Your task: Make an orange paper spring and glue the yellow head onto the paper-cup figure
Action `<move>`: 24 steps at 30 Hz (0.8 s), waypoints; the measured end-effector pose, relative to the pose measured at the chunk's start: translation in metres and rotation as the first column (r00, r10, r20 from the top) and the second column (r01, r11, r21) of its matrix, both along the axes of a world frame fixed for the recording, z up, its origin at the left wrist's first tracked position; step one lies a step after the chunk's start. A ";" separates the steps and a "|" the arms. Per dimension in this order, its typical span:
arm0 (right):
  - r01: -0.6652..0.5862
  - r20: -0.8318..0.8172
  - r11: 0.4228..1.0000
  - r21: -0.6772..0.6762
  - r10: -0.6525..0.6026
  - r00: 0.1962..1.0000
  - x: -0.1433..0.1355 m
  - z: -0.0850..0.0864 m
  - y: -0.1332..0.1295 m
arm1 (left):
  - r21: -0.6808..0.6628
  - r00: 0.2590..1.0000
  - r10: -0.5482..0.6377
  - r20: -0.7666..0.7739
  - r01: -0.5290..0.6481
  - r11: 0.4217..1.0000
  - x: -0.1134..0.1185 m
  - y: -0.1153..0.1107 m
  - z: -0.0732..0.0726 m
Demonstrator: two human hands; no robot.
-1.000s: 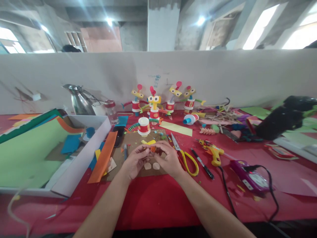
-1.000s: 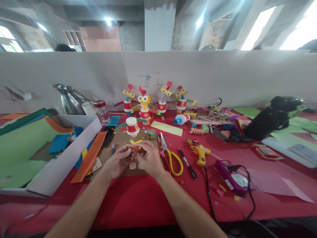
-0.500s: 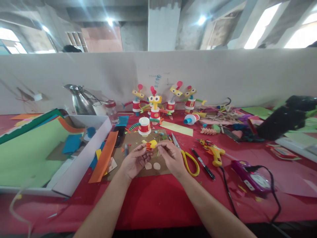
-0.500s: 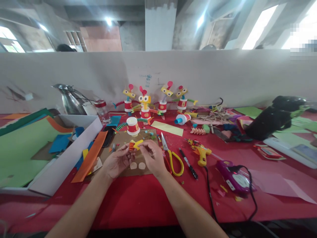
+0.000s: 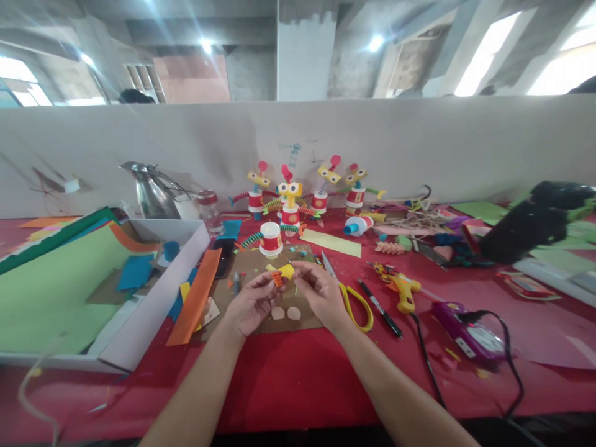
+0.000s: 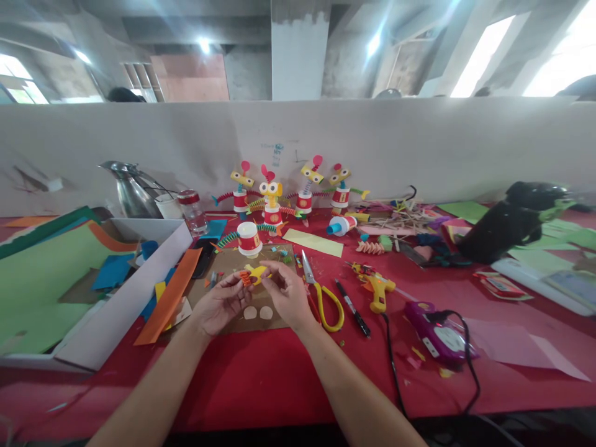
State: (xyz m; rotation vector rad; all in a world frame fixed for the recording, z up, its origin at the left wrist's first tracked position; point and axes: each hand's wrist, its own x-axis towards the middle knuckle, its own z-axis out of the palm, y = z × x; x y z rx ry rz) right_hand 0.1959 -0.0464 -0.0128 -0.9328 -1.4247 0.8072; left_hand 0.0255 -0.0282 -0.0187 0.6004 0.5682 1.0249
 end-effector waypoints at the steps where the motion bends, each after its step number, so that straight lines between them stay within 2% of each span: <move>1: -0.023 0.000 1.000 -0.011 0.023 1.000 -0.001 0.000 0.000 | -0.003 1.000 0.001 0.013 -0.001 1.000 0.000 0.001 -0.001; 5: -0.042 -0.039 0.996 -0.083 0.039 0.998 -0.002 -0.004 0.001 | -0.012 0.997 -0.002 0.078 0.003 1.000 0.000 0.004 -0.003; 13: -0.002 -0.097 0.994 -0.110 -0.009 0.995 -0.001 -0.004 0.002 | -0.050 0.994 0.007 0.110 -0.001 0.999 0.000 0.005 -0.002; 20: -0.036 -0.047 0.994 -0.105 0.031 0.998 -0.001 -0.009 0.006 | -0.072 0.998 0.007 0.067 -0.002 0.997 -0.002 0.004 -0.003; 24: -0.006 0.013 0.995 -0.096 0.007 1.000 0.000 -0.011 0.007 | -0.050 0.997 -0.014 0.081 0.018 0.999 -0.001 0.003 -0.003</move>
